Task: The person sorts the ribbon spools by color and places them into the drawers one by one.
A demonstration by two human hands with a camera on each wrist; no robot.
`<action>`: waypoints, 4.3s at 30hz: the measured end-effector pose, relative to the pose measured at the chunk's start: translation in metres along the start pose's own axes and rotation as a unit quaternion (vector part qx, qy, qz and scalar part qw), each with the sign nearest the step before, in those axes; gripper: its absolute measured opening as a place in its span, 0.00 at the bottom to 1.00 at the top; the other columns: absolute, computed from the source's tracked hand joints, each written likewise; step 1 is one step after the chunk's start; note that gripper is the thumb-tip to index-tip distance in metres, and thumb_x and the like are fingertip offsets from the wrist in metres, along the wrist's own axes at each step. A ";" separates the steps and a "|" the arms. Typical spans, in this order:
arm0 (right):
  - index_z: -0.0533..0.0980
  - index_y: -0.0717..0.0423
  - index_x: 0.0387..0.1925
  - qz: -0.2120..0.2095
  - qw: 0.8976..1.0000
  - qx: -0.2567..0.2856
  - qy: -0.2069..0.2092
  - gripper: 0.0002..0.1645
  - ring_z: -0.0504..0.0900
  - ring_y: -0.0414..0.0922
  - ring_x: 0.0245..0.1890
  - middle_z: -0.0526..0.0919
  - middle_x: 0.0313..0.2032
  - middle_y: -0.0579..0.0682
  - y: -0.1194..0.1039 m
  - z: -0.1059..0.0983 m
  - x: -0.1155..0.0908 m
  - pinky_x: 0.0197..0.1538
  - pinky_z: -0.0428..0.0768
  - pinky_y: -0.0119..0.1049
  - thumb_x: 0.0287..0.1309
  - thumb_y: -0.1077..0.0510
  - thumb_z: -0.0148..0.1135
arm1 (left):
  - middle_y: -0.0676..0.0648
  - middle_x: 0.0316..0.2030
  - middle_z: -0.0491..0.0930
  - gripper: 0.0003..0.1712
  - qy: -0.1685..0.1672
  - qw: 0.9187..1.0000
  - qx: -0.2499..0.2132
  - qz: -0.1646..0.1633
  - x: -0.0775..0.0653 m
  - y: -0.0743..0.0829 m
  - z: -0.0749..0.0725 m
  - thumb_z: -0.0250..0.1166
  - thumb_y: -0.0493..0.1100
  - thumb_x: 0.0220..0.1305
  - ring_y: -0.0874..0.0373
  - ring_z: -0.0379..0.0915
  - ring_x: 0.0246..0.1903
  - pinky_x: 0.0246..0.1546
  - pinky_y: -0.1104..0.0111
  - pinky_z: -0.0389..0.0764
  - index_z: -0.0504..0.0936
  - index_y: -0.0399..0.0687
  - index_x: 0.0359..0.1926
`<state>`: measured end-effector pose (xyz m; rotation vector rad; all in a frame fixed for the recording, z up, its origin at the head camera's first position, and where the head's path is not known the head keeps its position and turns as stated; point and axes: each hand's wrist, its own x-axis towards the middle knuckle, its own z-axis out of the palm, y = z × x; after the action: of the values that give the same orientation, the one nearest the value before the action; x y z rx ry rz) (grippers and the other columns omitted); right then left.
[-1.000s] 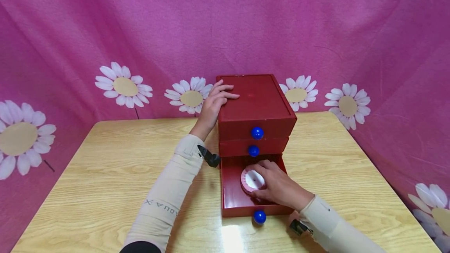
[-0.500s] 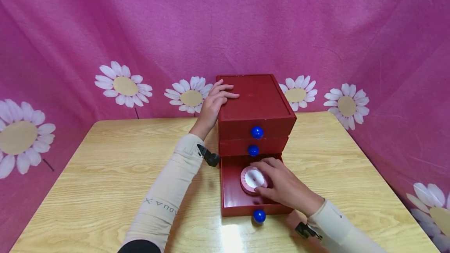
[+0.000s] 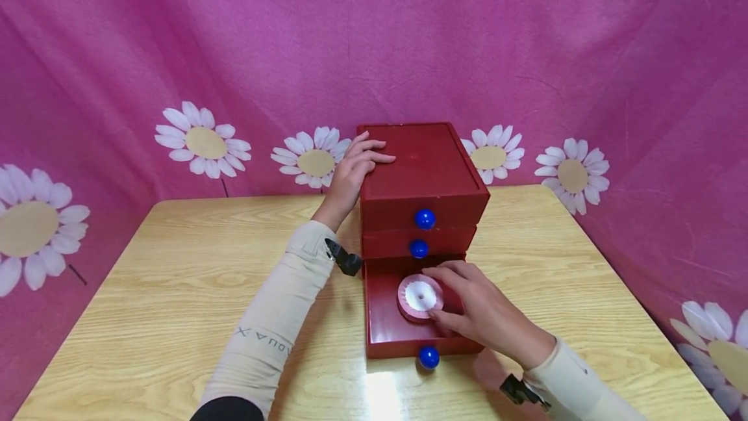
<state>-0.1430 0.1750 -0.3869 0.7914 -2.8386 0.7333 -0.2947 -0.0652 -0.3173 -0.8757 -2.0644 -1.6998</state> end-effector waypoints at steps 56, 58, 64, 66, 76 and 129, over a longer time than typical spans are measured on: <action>0.78 0.37 0.45 -0.063 0.990 0.058 -0.116 0.16 0.74 0.28 0.27 0.78 0.28 0.28 -0.024 -0.007 -0.036 0.34 0.79 0.29 0.55 0.55 0.69 | 0.31 0.58 0.71 0.20 -0.002 1.000 0.013 0.004 0.000 0.002 0.000 0.44 0.29 0.64 0.42 0.47 0.71 0.71 0.59 0.45 0.82 0.26 0.45; 0.78 0.38 0.47 -0.059 0.988 0.060 -0.132 0.17 0.75 0.28 0.28 0.79 0.30 0.29 -0.025 -0.006 -0.037 0.36 0.80 0.29 0.55 0.55 0.69 | 0.32 0.58 0.71 0.20 -0.001 1.000 0.012 -0.002 0.000 0.002 0.000 0.44 0.29 0.63 0.43 0.47 0.71 0.71 0.59 0.45 0.82 0.26 0.45; 0.78 0.38 0.48 -0.039 0.984 0.051 -0.169 0.20 0.74 0.32 0.28 0.78 0.31 0.28 -0.027 -0.004 -0.036 0.38 0.79 0.29 0.53 0.55 0.71 | 0.32 0.59 0.71 0.20 -0.001 1.000 0.012 -0.005 0.000 0.000 0.000 0.45 0.29 0.63 0.43 0.47 0.71 0.71 0.59 0.46 0.83 0.27 0.45; 0.78 0.38 0.48 -0.035 0.983 0.044 -0.174 0.20 0.74 0.33 0.27 0.75 0.27 0.29 -0.027 -0.003 -0.037 0.35 0.77 0.29 0.52 0.55 0.71 | 0.33 0.59 0.71 0.21 0.000 1.000 0.008 -0.005 0.002 -0.007 0.000 0.45 0.29 0.64 0.44 0.47 0.71 0.71 0.60 0.45 0.83 0.28 0.45; 0.78 0.36 0.51 0.000 0.977 0.063 -0.203 0.24 0.76 0.37 0.35 0.78 0.35 0.30 -0.026 0.003 -0.036 0.40 0.80 0.33 0.51 0.52 0.72 | 0.47 0.58 0.74 0.21 0.008 1.000 0.025 -0.006 0.008 -0.039 0.001 0.47 0.34 0.64 0.61 0.48 0.71 0.70 0.67 0.46 0.87 0.40 0.45; 0.82 0.36 0.47 -0.023 0.990 0.003 -0.140 0.20 0.79 0.41 0.43 0.82 0.44 0.34 -0.020 0.026 -0.038 0.49 0.81 0.47 0.49 0.52 0.73 | 0.31 0.58 0.71 0.20 -0.001 1.000 0.005 0.004 -0.001 0.003 0.000 0.45 0.27 0.63 0.42 0.47 0.71 0.71 0.60 0.45 0.82 0.26 0.45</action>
<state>-0.0989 0.1651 -0.4094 1.0325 -3.0514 0.6715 -0.2923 -0.0648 -0.3152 -0.8822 -2.0655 -1.6832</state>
